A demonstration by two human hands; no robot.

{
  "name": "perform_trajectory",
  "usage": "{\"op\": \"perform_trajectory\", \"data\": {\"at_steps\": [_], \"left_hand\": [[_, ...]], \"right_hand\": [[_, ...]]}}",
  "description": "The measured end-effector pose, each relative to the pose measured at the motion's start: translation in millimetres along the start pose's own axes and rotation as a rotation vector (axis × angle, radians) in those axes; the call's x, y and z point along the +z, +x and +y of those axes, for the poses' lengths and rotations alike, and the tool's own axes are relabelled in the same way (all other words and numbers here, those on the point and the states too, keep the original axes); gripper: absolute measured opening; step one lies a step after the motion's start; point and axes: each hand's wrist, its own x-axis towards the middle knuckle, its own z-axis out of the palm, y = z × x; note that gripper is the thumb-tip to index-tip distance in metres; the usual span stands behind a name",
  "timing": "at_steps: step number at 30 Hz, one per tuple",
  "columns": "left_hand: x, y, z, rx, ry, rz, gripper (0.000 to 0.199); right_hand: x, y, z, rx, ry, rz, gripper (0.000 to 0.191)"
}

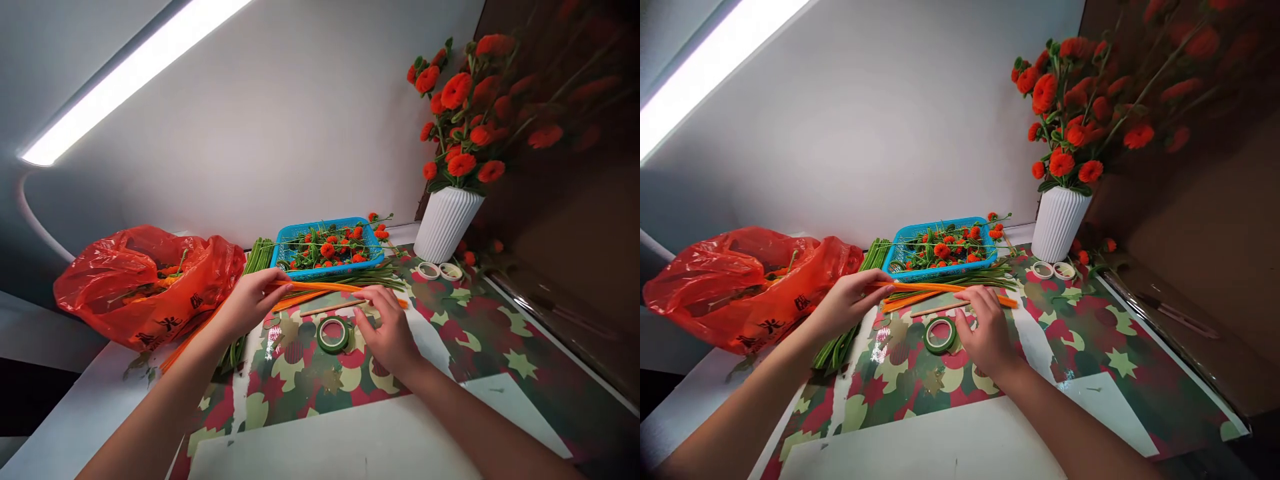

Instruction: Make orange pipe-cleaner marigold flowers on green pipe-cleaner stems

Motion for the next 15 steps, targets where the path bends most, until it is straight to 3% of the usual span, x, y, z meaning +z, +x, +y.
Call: {"op": "perform_trajectory", "data": {"at_steps": [3, 8, 11, 15], "left_hand": [[-2.6, -8, 13, -0.082, -0.303, 0.089, 0.025], [7.3, -17, 26, -0.190, -0.547, 0.091, 0.024], [18.0, -19, 27, -0.241, -0.739, 0.146, 0.022], [41.6, -15, 30, -0.358, -1.068, 0.294, 0.026]], "right_hand": [[-4, 3, 0, -0.134, -0.156, 0.064, 0.023], [-9, 7, 5, -0.131, -0.313, 0.004, 0.023], [-10, 8, 7, -0.074, -0.212, -0.100, 0.018], [-10, 9, 1, 0.122, 0.000, -0.151, 0.017]]}}
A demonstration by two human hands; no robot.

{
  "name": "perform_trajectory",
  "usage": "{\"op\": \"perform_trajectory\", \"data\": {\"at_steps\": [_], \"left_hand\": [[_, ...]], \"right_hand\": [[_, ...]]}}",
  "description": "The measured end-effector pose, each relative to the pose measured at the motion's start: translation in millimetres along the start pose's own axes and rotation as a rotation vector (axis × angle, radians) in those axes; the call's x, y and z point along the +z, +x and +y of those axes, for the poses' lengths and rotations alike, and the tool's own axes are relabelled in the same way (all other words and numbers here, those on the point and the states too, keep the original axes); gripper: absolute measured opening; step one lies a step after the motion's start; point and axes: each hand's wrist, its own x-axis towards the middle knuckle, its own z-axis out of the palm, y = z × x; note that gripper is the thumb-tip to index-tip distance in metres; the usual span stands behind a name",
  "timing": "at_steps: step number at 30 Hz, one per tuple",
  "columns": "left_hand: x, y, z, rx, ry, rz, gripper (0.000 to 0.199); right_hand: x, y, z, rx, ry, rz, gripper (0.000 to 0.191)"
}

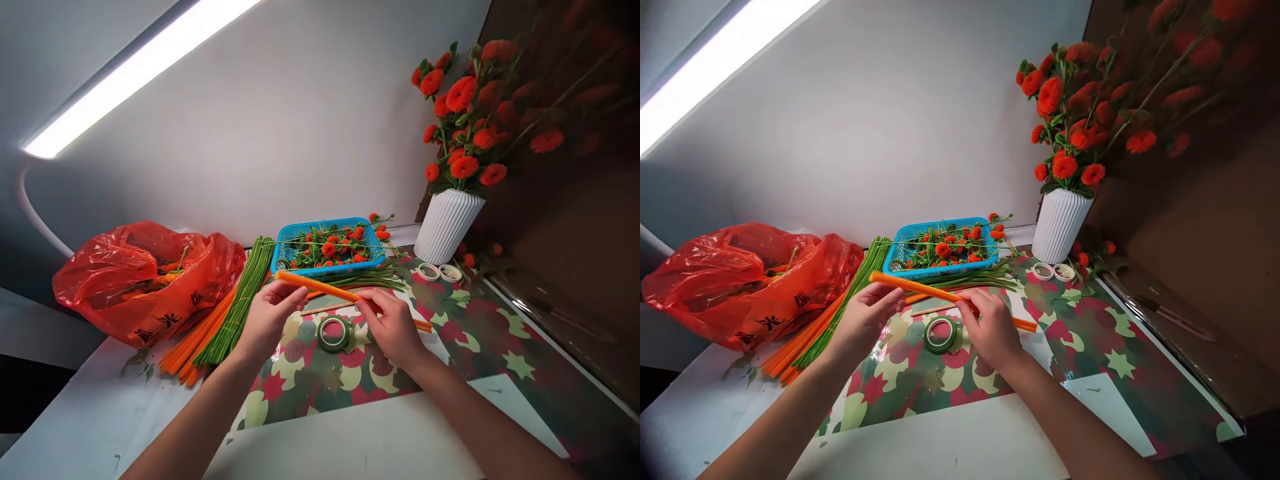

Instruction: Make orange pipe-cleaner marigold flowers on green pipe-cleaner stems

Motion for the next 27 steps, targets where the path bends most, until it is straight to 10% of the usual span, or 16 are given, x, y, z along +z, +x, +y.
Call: {"op": "perform_trajectory", "data": {"at_steps": [13, 21, 27], "left_hand": [[39.2, -9, -11, -0.227, 0.008, -0.105, 0.026], [9.9, 18, 0, -0.068, 0.241, -0.015, 0.036], [4.8, 51, 3, 0.278, 0.972, -0.427, 0.026]], "right_hand": [[5, -6, -25, 0.726, 0.805, -0.429, 0.030], [0, 4, -13, 0.695, 0.879, -0.039, 0.032], [-11, 10, -1, 0.481, 0.785, 0.131, 0.029]]}}
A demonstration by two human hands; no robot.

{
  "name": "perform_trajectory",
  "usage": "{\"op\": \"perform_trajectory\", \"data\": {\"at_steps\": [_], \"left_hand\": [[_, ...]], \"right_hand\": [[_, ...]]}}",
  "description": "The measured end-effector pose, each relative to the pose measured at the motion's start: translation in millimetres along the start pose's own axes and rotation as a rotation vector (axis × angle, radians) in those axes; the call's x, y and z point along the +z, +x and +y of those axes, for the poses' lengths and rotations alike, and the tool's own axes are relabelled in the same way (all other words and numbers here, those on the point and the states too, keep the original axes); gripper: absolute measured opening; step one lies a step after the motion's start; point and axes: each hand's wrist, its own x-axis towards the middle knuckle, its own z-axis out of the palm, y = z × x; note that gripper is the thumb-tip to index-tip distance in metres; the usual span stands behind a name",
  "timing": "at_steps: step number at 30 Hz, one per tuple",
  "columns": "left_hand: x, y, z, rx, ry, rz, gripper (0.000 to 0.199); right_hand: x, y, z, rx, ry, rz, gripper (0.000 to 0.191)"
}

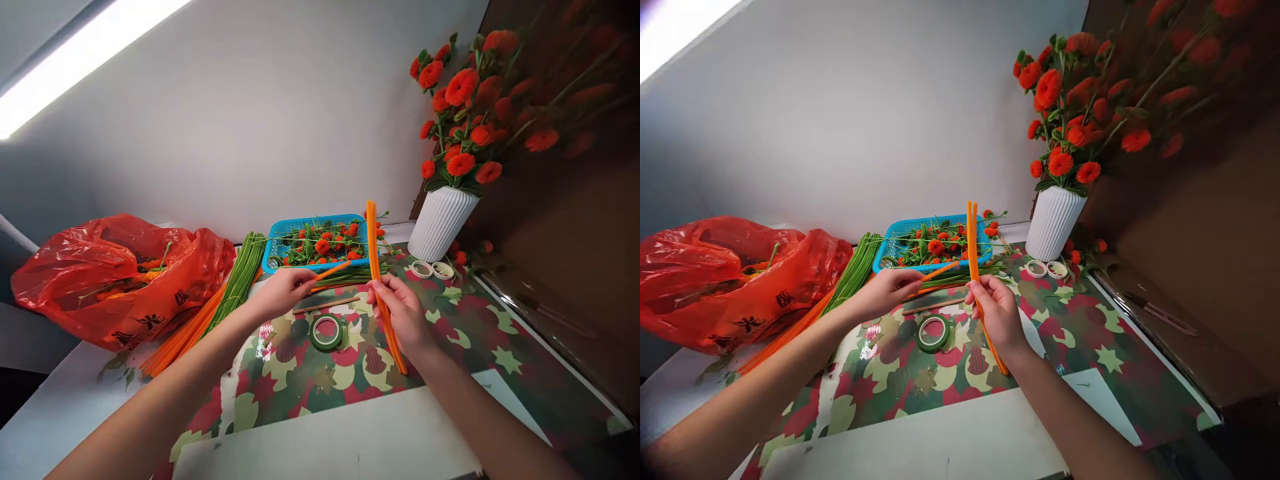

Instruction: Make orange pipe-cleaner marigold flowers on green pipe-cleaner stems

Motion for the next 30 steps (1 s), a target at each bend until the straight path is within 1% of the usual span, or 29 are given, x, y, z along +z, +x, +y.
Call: {"op": "perform_trajectory", "data": {"at_steps": [2, 4, 7, 8, 9, 10, 11, 12, 14, 16, 17, 19, 20, 22, 23, 24, 27, 29, 30], "left_hand": [[14.7, 9, 5, 0.076, 0.011, -0.024, 0.020], [30.3, 17, 12, 0.138, 0.008, -0.019, 0.022], [44.3, 22, 23, 0.196, -0.013, 0.081, 0.027], [46.0, 21, 26, 0.208, -0.076, 0.117, 0.032], [46.6, 19, 28, 0.206, -0.198, 0.148, 0.035], [46.6, 15, 29, 0.178, -0.372, 0.161, 0.035], [46.2, 11, 30, 0.110, -0.571, 0.168, 0.034], [45.5, 7, 31, 0.032, -0.722, 0.181, 0.033], [43.2, -3, 33, -0.101, -0.876, 0.263, 0.030], [39.2, -12, 35, -0.214, -0.962, 0.293, 0.031], [36.7, -16, 36, -0.260, -1.008, 0.268, 0.031], [32.2, -24, 37, -0.312, -1.048, 0.173, 0.033], [31.0, -28, 38, -0.319, -1.035, 0.094, 0.034], [32.3, -36, 39, -0.315, -0.965, -0.089, 0.034], [34.8, -41, 40, -0.309, -0.925, -0.165, 0.035], [38.5, -44, 41, -0.299, -0.897, -0.215, 0.035], [51.4, -53, 42, -0.277, -0.873, -0.244, 0.038], [56.5, -55, 41, -0.303, -0.877, -0.210, 0.040], [56.8, -55, 40, -0.329, -0.886, -0.175, 0.040]], "right_hand": [[-1, 0, 0, -0.069, -0.076, -0.027, 0.028], [-1, 0, 2, -0.081, -0.148, -0.091, 0.027], [0, 0, 4, -0.043, -0.233, -0.174, 0.027], [1, 0, 5, -0.027, -0.256, -0.185, 0.027], [1, 0, 5, -0.008, -0.276, -0.194, 0.027], [2, -1, 6, 0.015, -0.295, -0.206, 0.027], [2, -1, 5, 0.044, -0.317, -0.226, 0.027], [3, -2, 4, 0.082, -0.340, -0.261, 0.027], [5, -5, 1, 0.166, -0.352, -0.368, 0.028], [6, -8, -4, 0.208, -0.313, -0.454, 0.027], [7, -10, -7, 0.199, -0.282, -0.459, 0.028], [9, -11, -10, 0.148, -0.210, -0.398, 0.033], [10, -11, -10, 0.129, -0.171, -0.355, 0.036], [13, -11, -7, 0.135, -0.077, -0.292, 0.037], [15, -11, -3, 0.154, -0.036, -0.280, 0.036], [17, -11, 0, 0.174, -0.006, -0.272, 0.034], [22, -13, 11, 0.231, 0.037, -0.244, 0.032], [23, -14, 14, 0.265, 0.077, -0.206, 0.033], [23, -13, 14, 0.277, 0.102, -0.178, 0.034]]}}
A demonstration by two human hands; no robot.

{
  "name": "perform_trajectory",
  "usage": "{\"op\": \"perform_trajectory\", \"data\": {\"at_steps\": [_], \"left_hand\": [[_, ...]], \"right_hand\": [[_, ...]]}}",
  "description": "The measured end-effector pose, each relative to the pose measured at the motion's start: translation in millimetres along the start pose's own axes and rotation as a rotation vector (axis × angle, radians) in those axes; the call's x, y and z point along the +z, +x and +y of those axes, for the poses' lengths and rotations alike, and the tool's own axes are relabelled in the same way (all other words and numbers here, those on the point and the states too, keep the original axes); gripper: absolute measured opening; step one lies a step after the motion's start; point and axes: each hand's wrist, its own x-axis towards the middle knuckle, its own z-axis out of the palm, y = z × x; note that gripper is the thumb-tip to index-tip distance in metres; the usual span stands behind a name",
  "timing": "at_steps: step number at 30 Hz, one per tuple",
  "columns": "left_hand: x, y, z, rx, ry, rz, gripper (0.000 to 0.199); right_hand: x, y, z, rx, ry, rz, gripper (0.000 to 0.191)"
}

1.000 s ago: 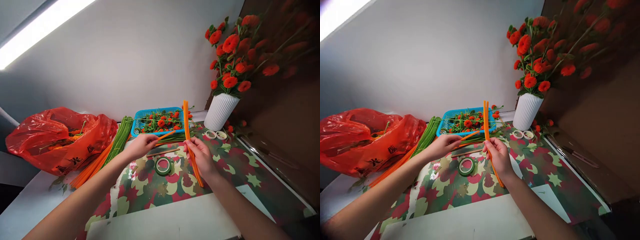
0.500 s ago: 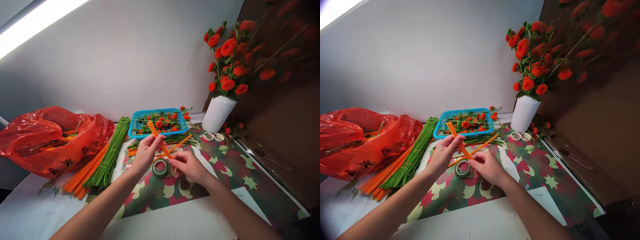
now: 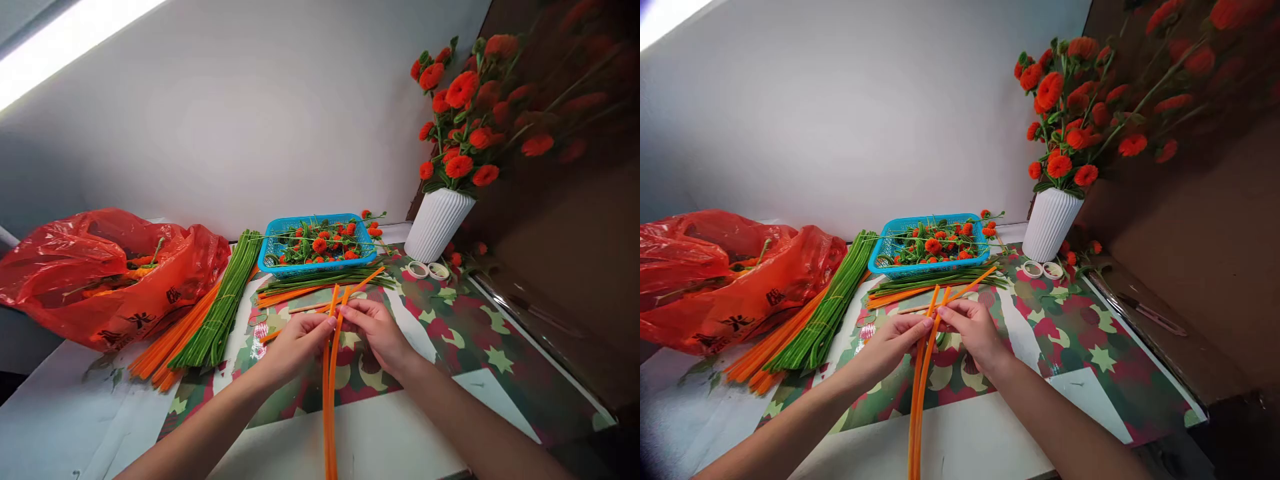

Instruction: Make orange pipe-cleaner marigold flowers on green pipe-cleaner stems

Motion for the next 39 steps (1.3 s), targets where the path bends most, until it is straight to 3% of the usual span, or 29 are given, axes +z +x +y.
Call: {"op": "perform_trajectory", "data": {"at_steps": [4, 7, 9, 12, 14, 16, 19, 22, 25, 27, 33, 39], "left_hand": [[-21.2, -5, 5, -0.019, -0.097, 0.195, 0.039], [-51.8, -19, 17, 0.012, 0.003, 0.288, 0.040], [-71.1, -32, 28, 0.053, 0.177, 0.282, 0.039], [-85.2, -52, 43, -0.017, 0.614, 0.203, 0.030], [-82.0, -60, 46, 0.007, 0.866, 0.151, 0.033], [-71.3, -61, 43, 0.141, 1.029, 0.191, 0.027], [-49.4, -53, 24, 0.354, 1.006, 0.265, 0.025], [-29.0, -44, 2, 0.436, 0.856, 0.318, 0.032], [-14.7, -40, -13, 0.396, 0.642, 0.396, 0.023], [-9.3, -41, -19, 0.311, 0.468, 0.404, 0.017], [-8.5, -44, -27, 0.083, 0.049, 0.402, 0.022], [-8.1, -43, -29, 0.066, -0.058, 0.377, 0.019]], "right_hand": [[-11, 4, -17, -0.004, 0.152, 0.122, 0.036], [-30, 4, -41, -0.082, 0.192, 0.077, 0.031], [-45, -2, -60, -0.148, 0.076, 0.019, 0.027], [-63, -21, -84, -0.250, -0.292, -0.022, 0.022], [-68, -34, -96, -0.450, -0.657, 0.030, 0.017], [-65, -44, -102, -0.737, -1.017, 0.141, 0.010], [-49, -47, -96, -1.114, -1.194, 0.211, 0.011], [-26, -39, -67, -0.977, -1.112, 0.111, 0.011], [-9, -31, -28, -0.592, -1.010, -0.102, 0.014], [-2, -27, -7, -0.449, -0.971, -0.246, 0.016], [5, -24, 14, -0.368, -0.907, -0.270, 0.017], [2, -23, 15, -0.346, -0.868, -0.256, 0.017]]}}
